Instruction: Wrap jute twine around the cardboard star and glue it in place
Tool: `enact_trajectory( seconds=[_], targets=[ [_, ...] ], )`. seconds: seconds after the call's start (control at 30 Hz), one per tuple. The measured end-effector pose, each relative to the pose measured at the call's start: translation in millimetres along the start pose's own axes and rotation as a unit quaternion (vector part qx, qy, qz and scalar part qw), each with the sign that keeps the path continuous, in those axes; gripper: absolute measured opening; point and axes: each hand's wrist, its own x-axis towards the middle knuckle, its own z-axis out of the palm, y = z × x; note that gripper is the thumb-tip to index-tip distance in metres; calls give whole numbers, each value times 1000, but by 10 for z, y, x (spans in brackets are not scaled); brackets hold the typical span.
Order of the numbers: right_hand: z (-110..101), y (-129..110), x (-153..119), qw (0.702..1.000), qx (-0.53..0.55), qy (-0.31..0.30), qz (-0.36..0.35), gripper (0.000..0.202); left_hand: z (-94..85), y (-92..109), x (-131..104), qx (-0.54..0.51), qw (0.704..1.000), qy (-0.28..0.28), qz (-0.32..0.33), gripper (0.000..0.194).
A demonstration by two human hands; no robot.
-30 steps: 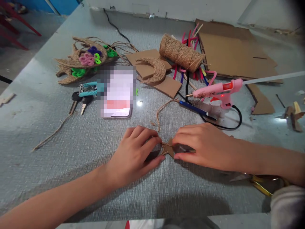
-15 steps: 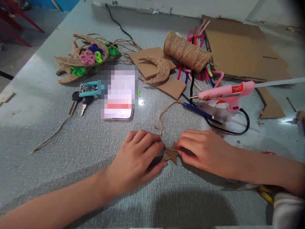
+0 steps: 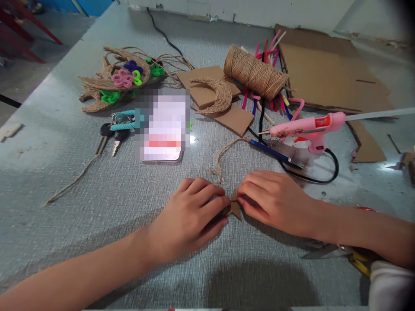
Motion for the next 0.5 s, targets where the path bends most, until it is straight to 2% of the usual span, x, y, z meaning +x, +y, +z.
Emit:
enact_trajectory(
  seconds=[0.27,0.5],
  targets=[
    [40,42,38,1000,18,16,13,15,-6,13,2,-9,1000,3,-4,16],
    [45,48,49,999,17,6,37,14,-12,4,-3,16,1000,16,2,16]
  ],
)
